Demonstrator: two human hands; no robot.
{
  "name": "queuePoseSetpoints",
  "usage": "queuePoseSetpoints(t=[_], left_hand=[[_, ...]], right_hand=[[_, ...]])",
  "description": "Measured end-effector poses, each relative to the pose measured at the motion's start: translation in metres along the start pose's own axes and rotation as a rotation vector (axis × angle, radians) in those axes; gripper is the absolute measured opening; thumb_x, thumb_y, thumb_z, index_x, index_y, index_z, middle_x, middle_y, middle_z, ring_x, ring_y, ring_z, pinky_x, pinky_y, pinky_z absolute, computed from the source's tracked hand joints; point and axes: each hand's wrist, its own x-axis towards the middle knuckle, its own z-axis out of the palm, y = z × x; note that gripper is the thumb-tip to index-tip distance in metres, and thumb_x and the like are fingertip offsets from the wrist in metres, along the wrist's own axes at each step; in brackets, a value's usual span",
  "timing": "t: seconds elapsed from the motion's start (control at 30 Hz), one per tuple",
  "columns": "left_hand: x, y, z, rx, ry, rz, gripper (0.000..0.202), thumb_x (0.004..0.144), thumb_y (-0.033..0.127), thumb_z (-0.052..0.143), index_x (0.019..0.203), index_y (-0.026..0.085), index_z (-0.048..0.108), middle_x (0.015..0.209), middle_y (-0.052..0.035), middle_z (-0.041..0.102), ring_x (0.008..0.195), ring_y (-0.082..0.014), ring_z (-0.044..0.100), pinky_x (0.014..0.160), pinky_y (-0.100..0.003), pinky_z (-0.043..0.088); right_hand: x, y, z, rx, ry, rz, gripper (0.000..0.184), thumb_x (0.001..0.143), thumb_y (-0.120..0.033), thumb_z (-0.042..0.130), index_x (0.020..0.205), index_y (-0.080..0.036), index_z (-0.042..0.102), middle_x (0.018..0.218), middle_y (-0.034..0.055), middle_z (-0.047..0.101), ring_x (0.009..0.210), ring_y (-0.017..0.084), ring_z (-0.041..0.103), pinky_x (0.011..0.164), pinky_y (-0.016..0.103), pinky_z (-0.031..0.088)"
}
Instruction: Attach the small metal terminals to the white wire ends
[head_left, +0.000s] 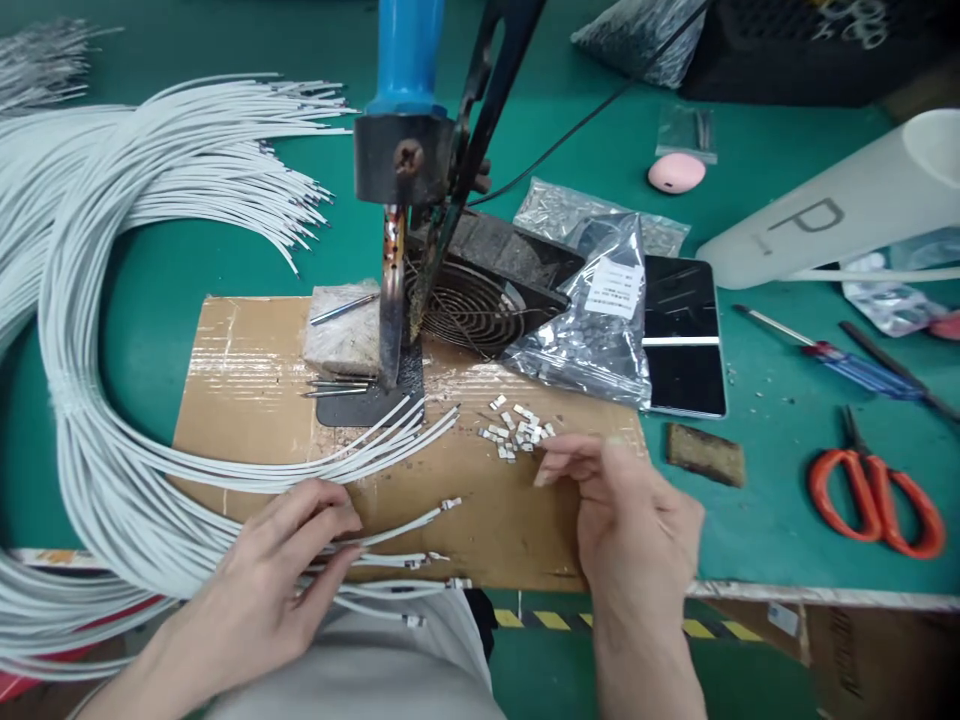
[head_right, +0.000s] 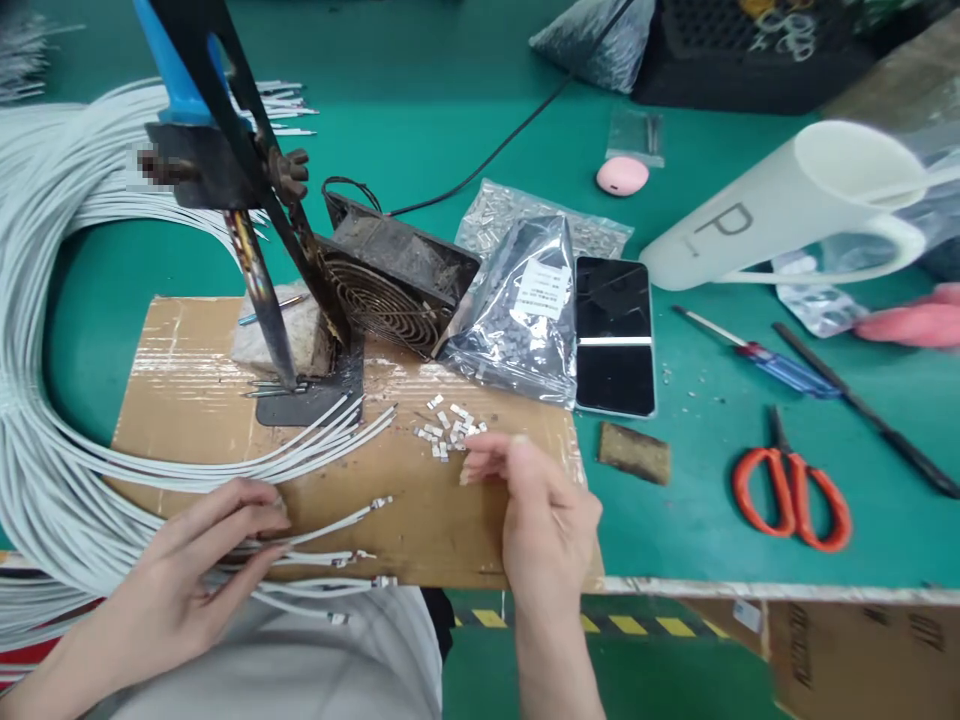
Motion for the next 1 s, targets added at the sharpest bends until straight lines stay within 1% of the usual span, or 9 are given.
queuePoseSetpoints(t=[0.07,0.13,0.23,0.43,0.57,0.7,0.8,0.9,1.0], left_hand=[[-0.002,-0.004,-0.006,0.035,-0.048,0.034,0.021,0.097,0.011,0.06,0.115,0.022,0.063,0.118,-0.0097,0.062,0.11,-0.0222,0.065,0.093,-0.03,0.052],[-0.002,-0.006,-0.01,0.043,-0.071,0.092,0.02,0.097,0.007,0.059,0.112,0.021,0.064,0.115,-0.0088,0.063,0.107,-0.0213,0.065,0.093,-0.03,0.051],[0.0,-0.006,-0.013,-0.024,-0.048,0.126,0.021,0.097,0.002,0.057,0.106,0.021,0.062,0.106,-0.0063,0.065,0.098,-0.0181,0.065,0.089,-0.028,0.051],[0.006,-0.006,-0.006,-0.047,0.118,0.057,0.024,0.096,0.0,0.058,0.11,0.019,0.062,0.102,-0.0058,0.066,0.097,-0.017,0.066,0.083,-0.026,0.052],[0.006,-0.006,-0.004,0.093,0.05,0.107,0.028,0.097,0.002,0.056,0.114,0.02,0.067,0.118,-0.011,0.063,0.099,-0.0207,0.065,0.086,-0.034,0.053],[0.004,-0.007,-0.009,0.147,-0.047,0.133,0.02,0.098,0.009,0.06,0.112,0.019,0.07,0.118,-0.0117,0.058,0.086,-0.0187,0.062,0.077,-0.033,0.054],[0.004,-0.004,-0.008,0.226,-0.042,0.2,0.023,0.097,0.002,0.056,0.107,0.017,0.069,0.104,-0.0095,0.058,0.08,-0.0193,0.06,0.07,-0.032,0.053],[0.001,0.0,-0.002,0.351,0.03,0.268,0.019,0.095,0.003,0.057,0.105,0.014,0.068,0.094,-0.0091,0.063,0.082,-0.0233,0.062,0.076,-0.037,0.055],[-0.007,0.003,0.002,0.464,0.035,0.276,0.022,0.097,0.003,0.052,0.112,0.01,0.067,0.099,-0.0126,0.07,0.093,-0.0279,0.067,0.091,-0.043,0.055]], right_hand=[[-0.005,-0.006,0.001,-0.139,-0.228,-0.066,0.006,0.085,-0.025,0.081,0.089,-0.022,0.084,0.075,0.0017,0.072,0.067,0.014,0.062,0.06,0.026,0.049],[-0.01,-0.01,0.004,-0.318,-0.495,-0.2,0.021,0.08,-0.014,0.083,0.1,-0.021,0.083,0.08,0.0032,0.071,0.071,0.016,0.06,0.06,0.027,0.048],[-0.013,-0.014,0.008,-0.487,-0.693,-0.335,0.012,0.088,-0.009,0.073,0.095,-0.018,0.078,0.078,0.0037,0.067,0.074,0.017,0.057,0.063,0.029,0.048],[-0.016,-0.015,0.006,-0.39,-0.717,-0.193,0.011,0.091,-0.013,0.072,0.084,-0.021,0.075,0.072,0.0012,0.061,0.067,0.016,0.057,0.056,0.027,0.046],[-0.016,-0.015,0.006,-0.349,-0.618,-0.154,0.009,0.09,-0.022,0.075,0.082,-0.022,0.077,0.069,0.0009,0.06,0.062,0.015,0.056,0.05,0.025,0.045],[-0.016,-0.019,0.003,-0.332,-0.827,-0.175,0.013,0.091,-0.022,0.073,0.079,-0.022,0.077,0.065,0.0016,0.064,0.062,0.017,0.058,0.051,0.027,0.046],[-0.017,-0.024,0.0,-0.38,-0.958,-0.16,0.017,0.093,-0.021,0.069,0.078,-0.022,0.078,0.063,0.0013,0.067,0.062,0.017,0.059,0.053,0.028,0.046],[-0.018,-0.027,-0.002,-0.423,-0.966,-0.159,0.019,0.094,-0.022,0.069,0.077,-0.021,0.078,0.063,0.0013,0.067,0.062,0.017,0.061,0.053,0.027,0.046],[-0.017,-0.029,-0.004,-0.391,-0.904,-0.143,0.016,0.093,-0.027,0.072,0.081,-0.02,0.08,0.062,0.0013,0.065,0.059,0.015,0.061,0.05,0.026,0.045]])
